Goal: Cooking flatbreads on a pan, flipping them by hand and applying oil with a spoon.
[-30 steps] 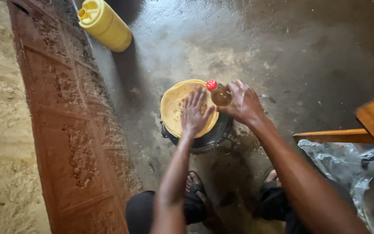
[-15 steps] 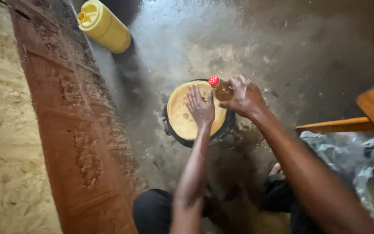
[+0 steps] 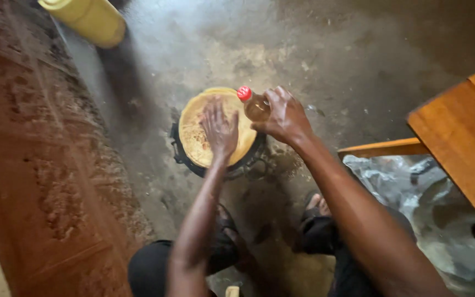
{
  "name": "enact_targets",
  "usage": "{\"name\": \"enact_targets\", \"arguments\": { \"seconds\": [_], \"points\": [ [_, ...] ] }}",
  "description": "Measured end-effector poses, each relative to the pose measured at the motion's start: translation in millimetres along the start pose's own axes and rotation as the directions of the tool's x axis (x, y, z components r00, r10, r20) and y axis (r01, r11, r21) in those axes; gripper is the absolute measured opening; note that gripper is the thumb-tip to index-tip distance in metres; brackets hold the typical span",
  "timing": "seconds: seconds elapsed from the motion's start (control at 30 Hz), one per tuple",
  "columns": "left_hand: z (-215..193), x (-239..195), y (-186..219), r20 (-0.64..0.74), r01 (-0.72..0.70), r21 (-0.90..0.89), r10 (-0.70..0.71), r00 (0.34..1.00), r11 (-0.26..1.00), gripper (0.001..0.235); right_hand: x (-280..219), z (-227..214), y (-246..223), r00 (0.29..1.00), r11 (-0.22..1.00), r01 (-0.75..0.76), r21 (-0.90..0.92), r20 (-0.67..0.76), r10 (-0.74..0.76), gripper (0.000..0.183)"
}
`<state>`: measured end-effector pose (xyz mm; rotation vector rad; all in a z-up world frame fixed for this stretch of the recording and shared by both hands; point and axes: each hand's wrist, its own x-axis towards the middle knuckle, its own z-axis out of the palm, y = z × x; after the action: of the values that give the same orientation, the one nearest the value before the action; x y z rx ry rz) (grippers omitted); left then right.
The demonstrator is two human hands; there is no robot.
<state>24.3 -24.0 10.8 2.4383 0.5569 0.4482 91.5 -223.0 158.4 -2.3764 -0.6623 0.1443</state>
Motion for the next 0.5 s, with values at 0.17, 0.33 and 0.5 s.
{"name": "enact_targets", "arguments": {
  "seconds": [0.17,0.33,0.5],
  "points": [
    [-8,0,-15,0.190,-0.345,0.078,0.326,0.926,0.935,0.077,-9,-5,-7,1.000,1.000,0.011,0.026,0.027,-0.011,0.063],
    [20,2,-18,-0.079,-0.126,-0.056,0.122,0.989,0.990,0.064,-2,7,1,0.999,1.000,0.031,-0.004,0.031,-0.031,0.063],
    [-17,3,-20,0.236,-0.425,0.101,0.394,0.889,0.899,0.074,1,8,-8,0.992,0.999,-0.042,-0.033,0.118,0.046,0.064]
  ]
}}
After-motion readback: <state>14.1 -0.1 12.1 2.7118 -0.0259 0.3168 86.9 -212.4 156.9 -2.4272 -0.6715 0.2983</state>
